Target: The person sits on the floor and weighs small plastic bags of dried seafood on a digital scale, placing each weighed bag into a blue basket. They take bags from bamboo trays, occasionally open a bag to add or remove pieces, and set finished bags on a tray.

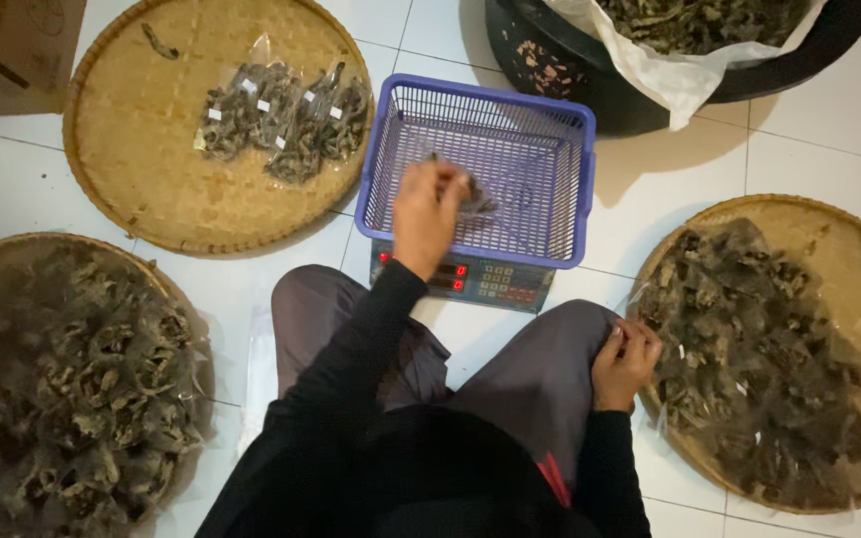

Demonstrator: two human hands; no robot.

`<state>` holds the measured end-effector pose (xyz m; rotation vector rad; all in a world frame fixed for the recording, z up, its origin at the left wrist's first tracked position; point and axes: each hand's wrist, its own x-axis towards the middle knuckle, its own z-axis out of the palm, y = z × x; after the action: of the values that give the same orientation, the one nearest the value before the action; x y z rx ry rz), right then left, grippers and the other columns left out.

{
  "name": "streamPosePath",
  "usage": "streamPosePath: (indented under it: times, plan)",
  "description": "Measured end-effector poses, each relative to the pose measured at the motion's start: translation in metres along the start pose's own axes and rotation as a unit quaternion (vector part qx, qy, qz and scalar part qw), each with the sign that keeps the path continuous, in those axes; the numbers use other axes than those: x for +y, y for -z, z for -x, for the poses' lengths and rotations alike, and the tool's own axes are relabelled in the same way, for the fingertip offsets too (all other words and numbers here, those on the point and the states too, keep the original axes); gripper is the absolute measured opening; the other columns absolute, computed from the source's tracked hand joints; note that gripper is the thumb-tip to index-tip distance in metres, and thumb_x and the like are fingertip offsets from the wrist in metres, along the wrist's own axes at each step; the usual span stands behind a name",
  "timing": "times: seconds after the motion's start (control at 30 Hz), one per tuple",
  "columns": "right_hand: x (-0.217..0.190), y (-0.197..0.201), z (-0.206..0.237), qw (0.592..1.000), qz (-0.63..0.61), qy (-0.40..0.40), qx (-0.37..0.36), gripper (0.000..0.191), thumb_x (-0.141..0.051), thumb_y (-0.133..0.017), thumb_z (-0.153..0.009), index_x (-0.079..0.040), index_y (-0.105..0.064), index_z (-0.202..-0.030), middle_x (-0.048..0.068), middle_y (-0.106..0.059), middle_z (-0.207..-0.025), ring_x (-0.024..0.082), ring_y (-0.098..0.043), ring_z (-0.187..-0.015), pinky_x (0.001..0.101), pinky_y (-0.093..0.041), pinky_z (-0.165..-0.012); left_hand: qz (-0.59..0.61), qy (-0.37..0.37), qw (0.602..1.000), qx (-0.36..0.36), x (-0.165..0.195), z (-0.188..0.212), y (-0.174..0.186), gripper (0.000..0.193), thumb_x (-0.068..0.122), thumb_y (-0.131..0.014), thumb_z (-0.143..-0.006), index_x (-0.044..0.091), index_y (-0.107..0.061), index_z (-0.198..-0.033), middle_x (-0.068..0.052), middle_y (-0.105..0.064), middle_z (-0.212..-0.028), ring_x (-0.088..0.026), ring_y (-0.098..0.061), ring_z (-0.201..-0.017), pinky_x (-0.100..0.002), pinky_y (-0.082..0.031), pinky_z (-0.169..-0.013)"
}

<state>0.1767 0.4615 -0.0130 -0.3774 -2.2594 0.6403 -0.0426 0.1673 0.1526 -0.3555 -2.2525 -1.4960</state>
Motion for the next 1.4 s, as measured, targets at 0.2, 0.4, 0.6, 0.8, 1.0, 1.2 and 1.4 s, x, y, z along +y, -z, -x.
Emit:
streamPosePath:
  times: [0.2,0.4,0.6,0.8,1.0,1.2,1.4]
  plan:
    - [0.005,0.001,0.0,1.0,0.013,-0.003,-0.002,0.015,-0.001,-0.066,-0.103,-0.002,-0.068,-0.117,0.02,-0.059,-0.122,0.039,-0.062,-0.119,0.0459,-0.053,-0.099,0.012,-0.029,0.998,-0.053,0.005,0.069,-0.036,0.022,0.011,-0.069,-0.099,0.004,-0.065,-0.119,-0.018,-0.064,-0.11,-0.034,-0.069,-0.096,-0.042,-0.057,-0.08]
    - [0.006,0.002,0.001,1.0,0.006,-0.013,-0.013,0.015,0.0,-0.065,-0.102,-0.002,-0.068,-0.117,0.02,-0.059,-0.12,0.039,-0.061,-0.117,0.0452,-0.052,-0.097,0.11,0.023,0.983,-0.146,0.02,0.106,-0.034,0.038,0.013,-0.067,-0.101,0.004,-0.058,-0.136,-0.017,-0.058,-0.126,-0.032,-0.07,-0.11,-0.038,-0.06,-0.091]
    - [0.0,0.003,-0.001,1.0,0.008,0.003,-0.004,0.012,0.001,-0.066,-0.104,-0.002,-0.068,-0.115,0.018,-0.06,-0.119,0.037,-0.062,-0.115,0.0461,-0.053,-0.1,0.083,0.014,0.985,-0.151,0.025,0.12,-0.016,0.04,0.011,-0.073,-0.097,0.005,-0.061,-0.135,-0.016,-0.059,-0.134,-0.03,-0.07,-0.112,-0.037,-0.06,-0.089]
    - [-0.002,0.006,0.001,0.999,-0.023,-0.036,-0.006,0.011,-0.001,-0.062,-0.106,-0.002,-0.068,-0.115,0.019,-0.058,-0.121,0.036,-0.062,-0.112,0.0426,-0.054,-0.092,0.039,-0.032,0.999,0.02,-0.049,0.125,0.043,0.03,-0.001,-0.075,-0.089,0.006,-0.063,-0.116,-0.013,-0.071,-0.117,-0.017,-0.073,-0.087,-0.029,-0.06,-0.077]
    - [0.003,0.0,0.001,1.0,0.001,0.006,0.003,0.011,-0.002,-0.064,-0.106,-0.002,-0.069,-0.117,0.018,-0.06,-0.121,0.037,-0.062,-0.115,0.0457,-0.052,-0.098,0.047,0.141,0.954,0.262,-0.164,0.096,0.13,0.027,0.006,-0.061,-0.107,0.002,-0.054,-0.132,-0.01,-0.062,-0.124,-0.015,-0.07,-0.085,-0.026,-0.056,-0.066]
    - [-0.021,0.005,-0.008,0.999,-0.028,-0.031,-0.009,0.013,-0.003,-0.063,-0.107,-0.002,-0.069,-0.118,0.018,-0.056,-0.124,0.033,-0.061,-0.112,0.0411,-0.053,-0.092,0.043,0.194,0.945,0.26,-0.21,0.111,0.127,0.03,0.008,-0.063,-0.106,0.002,-0.052,-0.134,-0.009,-0.059,-0.124,-0.015,-0.067,-0.087,-0.027,-0.055,-0.065]
    - [-0.094,0.01,-0.053,0.995,-0.089,-0.013,-0.035,0.016,-0.001,-0.069,-0.105,-0.004,-0.069,-0.12,0.016,-0.051,-0.135,0.031,-0.061,-0.119,0.037,-0.055,-0.095,-0.041,0.175,0.96,0.216,-0.216,0.112,0.113,0.032,0.003,-0.066,-0.102,0.001,-0.056,-0.132,-0.012,-0.056,-0.128,-0.019,-0.063,-0.1,-0.029,-0.057,-0.077]
